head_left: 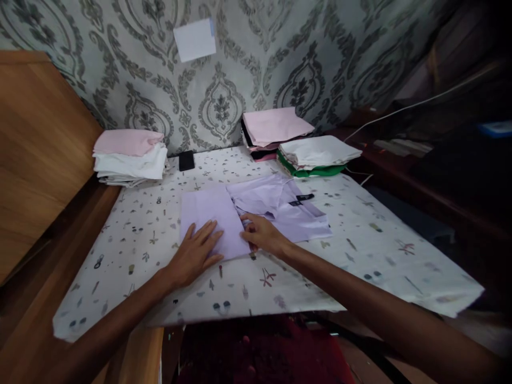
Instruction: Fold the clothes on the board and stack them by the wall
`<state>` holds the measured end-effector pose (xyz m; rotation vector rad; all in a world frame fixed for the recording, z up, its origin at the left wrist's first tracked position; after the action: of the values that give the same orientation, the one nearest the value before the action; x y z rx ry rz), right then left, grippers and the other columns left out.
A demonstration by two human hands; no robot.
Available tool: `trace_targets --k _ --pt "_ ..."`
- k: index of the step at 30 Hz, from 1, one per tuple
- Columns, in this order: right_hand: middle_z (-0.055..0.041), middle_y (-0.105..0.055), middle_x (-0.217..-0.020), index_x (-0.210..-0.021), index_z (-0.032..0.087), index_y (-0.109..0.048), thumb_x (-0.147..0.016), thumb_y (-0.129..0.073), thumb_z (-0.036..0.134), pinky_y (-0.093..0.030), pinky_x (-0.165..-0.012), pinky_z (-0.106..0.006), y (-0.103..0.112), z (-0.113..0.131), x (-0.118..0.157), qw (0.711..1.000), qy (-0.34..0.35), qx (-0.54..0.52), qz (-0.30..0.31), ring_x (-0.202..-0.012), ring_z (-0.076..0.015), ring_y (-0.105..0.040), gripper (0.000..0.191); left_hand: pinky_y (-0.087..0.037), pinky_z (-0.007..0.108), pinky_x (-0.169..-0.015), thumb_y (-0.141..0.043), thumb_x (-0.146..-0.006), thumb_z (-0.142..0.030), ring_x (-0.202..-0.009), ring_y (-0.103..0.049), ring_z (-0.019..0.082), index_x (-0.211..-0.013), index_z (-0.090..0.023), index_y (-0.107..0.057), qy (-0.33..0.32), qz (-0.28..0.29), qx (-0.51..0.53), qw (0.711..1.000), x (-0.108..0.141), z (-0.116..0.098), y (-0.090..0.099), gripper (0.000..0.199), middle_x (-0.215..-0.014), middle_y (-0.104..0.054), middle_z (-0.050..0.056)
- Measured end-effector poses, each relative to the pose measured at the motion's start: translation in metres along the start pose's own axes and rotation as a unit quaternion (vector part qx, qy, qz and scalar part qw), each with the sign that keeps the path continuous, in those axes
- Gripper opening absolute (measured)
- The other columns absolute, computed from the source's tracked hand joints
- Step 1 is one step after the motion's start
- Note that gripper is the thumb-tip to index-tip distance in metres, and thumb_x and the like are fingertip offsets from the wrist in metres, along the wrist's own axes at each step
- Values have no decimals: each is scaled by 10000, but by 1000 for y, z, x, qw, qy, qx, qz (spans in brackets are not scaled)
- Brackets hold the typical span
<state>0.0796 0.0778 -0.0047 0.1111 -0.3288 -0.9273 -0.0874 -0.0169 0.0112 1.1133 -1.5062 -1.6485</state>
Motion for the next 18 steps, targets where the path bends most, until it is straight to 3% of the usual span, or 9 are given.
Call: trace_targets --k 4,7,14,18 --pt "90 -536 -498 -1141 136 -583 -762 -578 107 -459 -419 -246 -1 1 -1 999 -20 -29 -1 -399 -122 -532 380 -466 431 -921 -475 -991 -498 -1111 -579 267 -1198 -165 -566 -47 -42 7 998 -8 -21 12 402 -1238 -626 138" --pt "83 -541 -479 -1149 135 -578 -780 -573 102 -454 -425 -244 -2 2 -1 996 -55 -64 -7 -398 -125 -531 371 -468 366 -758 -515 -985 -440 -904 -572 233 -1035 -164 -579 -73 -56 -19 996 -14 -34 15 288 -1007 -636 85" --pt "99 -518 -482 -1147 164 -569 -785 -585 119 -434 -437 -236 -3 3 -2 993 -60 -102 -28 -400 -116 -504 365 -424 306 -627 -477 -979 -152 -732 -529 181 -854 -187 -557 -103 -141 -105 979 -18 -50 21 153 -775 -575 25" --pt "94 -518 -514 -1179 165 -586 -798 -569 148 -438 -497 -254 6 10 1 999 1 24 -40 -449 -132 -527 382 -429 298 -596 -470 -963 -121 -740 -550 187 -899 -189 -565 -121 -122 -102 980 -18 -58 20 133 -791 -597 33"
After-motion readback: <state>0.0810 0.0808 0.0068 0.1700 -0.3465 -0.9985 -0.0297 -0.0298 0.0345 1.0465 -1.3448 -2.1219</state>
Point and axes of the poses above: each hand's wrist, its own x-axis away from the middle knuckle, its own y-axis out of the back of the hand, z = x × y, the point moved 6 cm from there along -x, towards the middle knuckle
